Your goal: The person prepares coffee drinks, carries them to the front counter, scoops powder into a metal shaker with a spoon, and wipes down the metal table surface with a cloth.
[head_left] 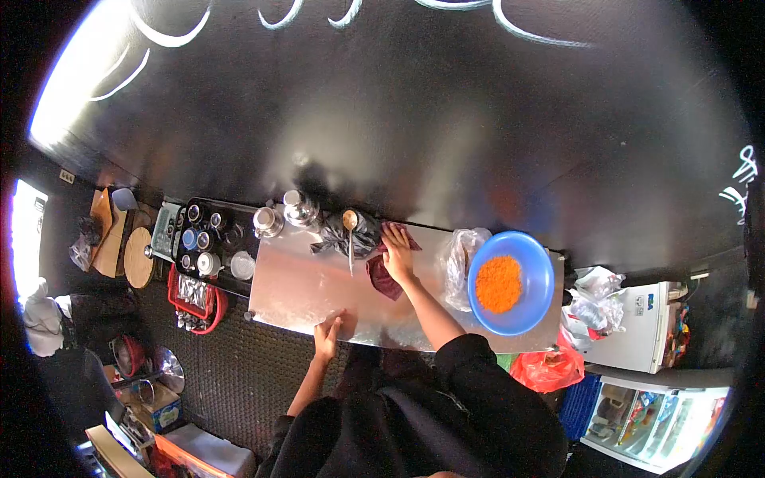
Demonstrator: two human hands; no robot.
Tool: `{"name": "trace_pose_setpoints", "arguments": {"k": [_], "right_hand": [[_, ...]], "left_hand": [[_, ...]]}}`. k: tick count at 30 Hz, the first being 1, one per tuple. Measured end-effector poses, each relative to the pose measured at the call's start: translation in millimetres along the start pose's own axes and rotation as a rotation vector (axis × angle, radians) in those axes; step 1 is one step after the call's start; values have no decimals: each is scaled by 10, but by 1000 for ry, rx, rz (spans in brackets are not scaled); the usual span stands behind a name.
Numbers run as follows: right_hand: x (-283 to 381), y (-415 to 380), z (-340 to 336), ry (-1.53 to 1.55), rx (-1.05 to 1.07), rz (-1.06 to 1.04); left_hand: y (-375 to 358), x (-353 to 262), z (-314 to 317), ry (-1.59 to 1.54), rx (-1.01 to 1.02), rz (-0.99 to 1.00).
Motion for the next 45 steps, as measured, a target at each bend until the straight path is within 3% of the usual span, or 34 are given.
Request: {"name": "trace_pose_setpoints", "arguments": {"k": [2, 10, 12, 14, 16, 18, 20, 21, 24, 32, 39, 44, 45], "right_hand": [[-55, -96, 3, 36, -5, 2], [190, -1086, -187, 157, 60, -28], [148, -1164, -294, 320, 61, -153], [-48, -1081, -414, 373, -102, 110], [-66, -791, -606, 470, -348, 232], [-111, -440, -583, 438, -440, 272], [-160, -145, -302, 383, -348, 165], [-120, -48, -161, 167, -170, 158], [28, -92, 7, -150, -101, 132], [308, -550, 8, -130, 0, 126], [434, -1238, -182, 109, 304, -226], [290, -1061, -181, -52, 108, 29], [222, -969, -214, -97, -22, 184]], "left_hand": [[-1, 134, -21, -20, 25, -91], [117, 65, -16, -127, 85, -114], [212, 56, -5, -191, 122, -109], [259, -34, -15, -251, 94, -118], [318, -106, -44, -180, 100, -102], [301, -95, -62, -106, 111, -86], [285, -37, -63, -192, 97, -60], [250, -17, -70, -187, 100, -60], [171, 54, -123, -170, 107, -88], [691, 37, 205, -728, 53, -272], [1128, -25, 368, -875, -20, -329], [1281, 177, 407, -955, 28, -350], [1301, 252, 421, -952, 26, -354]]}}
Point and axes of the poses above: each hand's wrist, its own y-axis towards the middle knuckle, its own z-axis out of the palm, x = y × z, the point moved 5 cm from there along y, towards the middle knuckle, and after that the axes turned 8 degrees about z, right-handed, at the moved point
